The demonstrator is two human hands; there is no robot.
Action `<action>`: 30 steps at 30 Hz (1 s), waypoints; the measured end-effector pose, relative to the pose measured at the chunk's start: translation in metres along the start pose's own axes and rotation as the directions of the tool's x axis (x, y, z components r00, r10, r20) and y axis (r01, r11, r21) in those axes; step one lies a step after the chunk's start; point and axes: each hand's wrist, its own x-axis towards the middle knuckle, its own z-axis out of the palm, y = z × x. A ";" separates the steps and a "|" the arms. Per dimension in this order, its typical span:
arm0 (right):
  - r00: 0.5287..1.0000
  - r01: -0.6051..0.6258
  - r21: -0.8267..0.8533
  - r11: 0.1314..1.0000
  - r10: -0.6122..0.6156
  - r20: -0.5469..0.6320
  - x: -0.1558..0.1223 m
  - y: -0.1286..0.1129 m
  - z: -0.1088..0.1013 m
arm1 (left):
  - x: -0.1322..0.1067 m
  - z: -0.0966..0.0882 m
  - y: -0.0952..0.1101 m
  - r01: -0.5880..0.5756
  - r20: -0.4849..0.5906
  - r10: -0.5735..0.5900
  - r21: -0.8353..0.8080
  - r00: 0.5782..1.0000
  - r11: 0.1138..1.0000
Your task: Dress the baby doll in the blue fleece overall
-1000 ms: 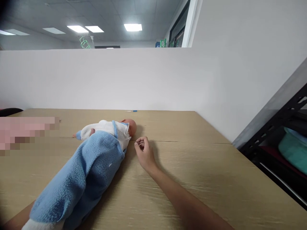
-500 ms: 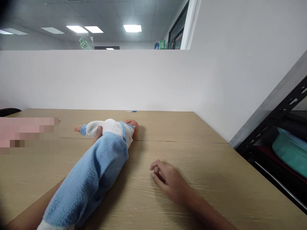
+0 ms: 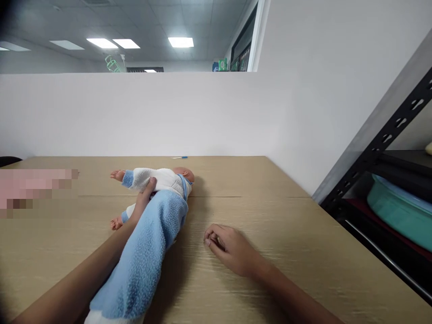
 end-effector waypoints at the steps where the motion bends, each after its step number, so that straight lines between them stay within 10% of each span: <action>1: 1.000 0.002 0.001 1.000 -0.002 0.005 0.000 0.001 0.000 | -0.001 0.003 0.000 -0.005 0.006 0.005 0.001 1.000 1.000; 20: 0.989 -0.065 0.362 0.930 0.109 -0.101 0.003 0.007 -0.004 | -0.020 0.048 -0.013 -0.215 0.242 0.124 0.398 0.962 0.892; 27: 0.954 -0.078 0.743 0.665 0.265 -0.137 0.006 0.027 0.000 | -0.032 0.069 -0.017 -0.589 0.614 0.208 0.522 0.762 0.617; 30: 0.936 -0.089 0.643 0.761 0.285 -0.208 0.017 0.044 -0.002 | -0.042 0.081 -0.012 -0.677 0.724 0.082 0.590 0.684 0.440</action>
